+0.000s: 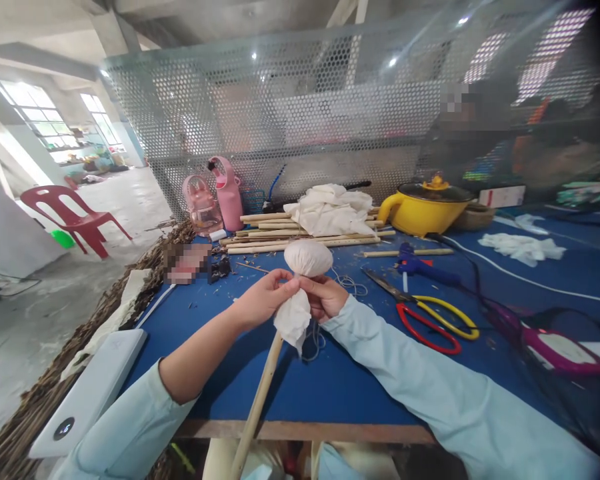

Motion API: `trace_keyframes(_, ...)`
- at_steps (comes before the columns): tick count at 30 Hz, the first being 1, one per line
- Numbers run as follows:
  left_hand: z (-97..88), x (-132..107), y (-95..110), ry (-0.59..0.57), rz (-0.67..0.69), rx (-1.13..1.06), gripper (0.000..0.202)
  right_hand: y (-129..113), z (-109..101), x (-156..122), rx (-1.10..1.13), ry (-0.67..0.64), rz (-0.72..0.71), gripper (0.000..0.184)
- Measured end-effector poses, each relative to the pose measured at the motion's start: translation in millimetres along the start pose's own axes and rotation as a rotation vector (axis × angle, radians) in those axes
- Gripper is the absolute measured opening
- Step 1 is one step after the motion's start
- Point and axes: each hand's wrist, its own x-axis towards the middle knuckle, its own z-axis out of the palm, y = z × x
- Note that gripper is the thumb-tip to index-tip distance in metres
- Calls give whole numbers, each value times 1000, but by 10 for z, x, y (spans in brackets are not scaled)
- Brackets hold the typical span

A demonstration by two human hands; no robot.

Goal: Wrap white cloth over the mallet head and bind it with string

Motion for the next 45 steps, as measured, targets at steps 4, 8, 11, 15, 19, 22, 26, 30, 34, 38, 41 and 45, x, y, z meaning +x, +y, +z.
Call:
trace_keyframes(4, 28, -26, -30, -22, -47, -58, 51, -22, -1, 6, -16, 47, 7, 44)
trace_keyframes(8, 122, -81, -49, 75, -58, -2, 47, 13, 17, 7, -59, 82, 22, 47)
trace_keyframes(11, 197, -118, -67, 179, -60, 162, 44, 46, 37, 0, -84, 103, 26, 48)
trace_keyframes(15, 215, -120, -117, 281, 1, 383, 40, 81, 43, 6, -102, 135, 61, 48)
trace_keyframes(19, 190, -86, -166, 213, 8, 544, 21, 85, 54, 7, -126, 153, 68, 47)
trace_keyframes(22, 194, -74, -176, 149, 26, 416, 21, 64, 80, -17, -134, 161, 74, 43)
trace_keyframes(26, 201, -108, -154, 17, -103, 172, 16, 50, 87, -32, -140, 158, 71, 41)
trace_keyframes(30, 163, -166, -133, 188, -20, 423, 16, 60, 40, -5, -166, 129, 43, 44)
trace_keyframes(34, 107, -193, -140, 350, 65, 530, 17, 37, 11, -11, -255, 35, 44, 43)
trace_keyframes(38, 69, -192, -121, 312, -37, 368, 17, 8, 30, -62, -318, 58, -78, 40)
trace_keyframes(41, 75, -206, -60, 240, -90, 138, 18, -12, 57, -92, -302, 55, -119, 39)
trace_keyframes(45, 89, -265, 55, 35, -123, -280, 23, -76, 113, -128, -225, -30, -91, 41)
